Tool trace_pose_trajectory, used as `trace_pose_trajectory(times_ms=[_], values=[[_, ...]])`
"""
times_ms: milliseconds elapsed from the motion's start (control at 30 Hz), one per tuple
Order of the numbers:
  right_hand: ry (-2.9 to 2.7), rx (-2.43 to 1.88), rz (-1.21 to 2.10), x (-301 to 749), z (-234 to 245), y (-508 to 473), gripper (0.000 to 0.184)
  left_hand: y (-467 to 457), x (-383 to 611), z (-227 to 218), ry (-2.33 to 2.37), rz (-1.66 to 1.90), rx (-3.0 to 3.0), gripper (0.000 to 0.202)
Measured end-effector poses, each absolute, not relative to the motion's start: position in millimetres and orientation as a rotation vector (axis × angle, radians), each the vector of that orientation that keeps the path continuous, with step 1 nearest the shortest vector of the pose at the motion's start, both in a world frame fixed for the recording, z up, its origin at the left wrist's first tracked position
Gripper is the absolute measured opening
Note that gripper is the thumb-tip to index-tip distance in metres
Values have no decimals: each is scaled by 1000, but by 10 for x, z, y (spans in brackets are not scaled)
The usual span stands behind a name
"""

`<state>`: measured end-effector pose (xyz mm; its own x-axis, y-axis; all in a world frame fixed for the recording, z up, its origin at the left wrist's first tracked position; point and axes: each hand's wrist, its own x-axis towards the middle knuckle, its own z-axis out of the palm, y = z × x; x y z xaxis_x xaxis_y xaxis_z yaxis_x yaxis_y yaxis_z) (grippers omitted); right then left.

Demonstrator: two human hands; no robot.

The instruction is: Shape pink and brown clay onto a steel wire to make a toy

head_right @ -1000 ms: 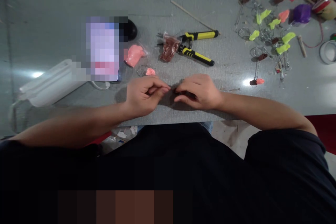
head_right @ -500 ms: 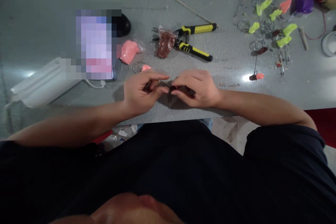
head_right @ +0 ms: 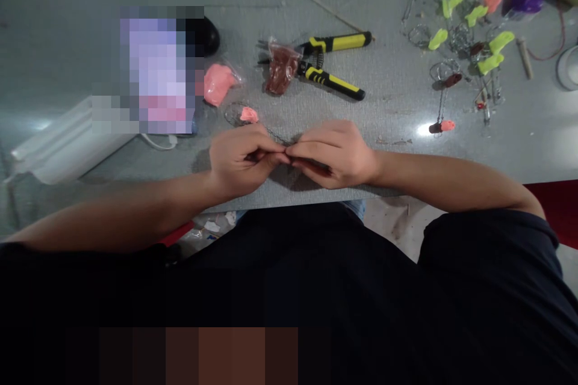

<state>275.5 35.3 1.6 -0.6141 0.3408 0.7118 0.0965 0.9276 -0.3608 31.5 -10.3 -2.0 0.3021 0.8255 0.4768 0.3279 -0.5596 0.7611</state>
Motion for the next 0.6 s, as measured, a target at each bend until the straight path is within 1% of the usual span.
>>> trace_pose_trajectory(times_ms=[67,233,433,600], values=[[-2204,-291,326,2750,-7,357,24,-100,317,-19,1006,1214,2041,34],[-2204,-291,314,2745,-22,365,13,-92,318,-6,966,1238,2048,30],[-2258,-390,514,2744,72,327,5,-94,310,-14,1009,1183,2074,30],[-2205,-489,663,2733,123,294,6,-88,316,-21,991,1196,2064,33]])
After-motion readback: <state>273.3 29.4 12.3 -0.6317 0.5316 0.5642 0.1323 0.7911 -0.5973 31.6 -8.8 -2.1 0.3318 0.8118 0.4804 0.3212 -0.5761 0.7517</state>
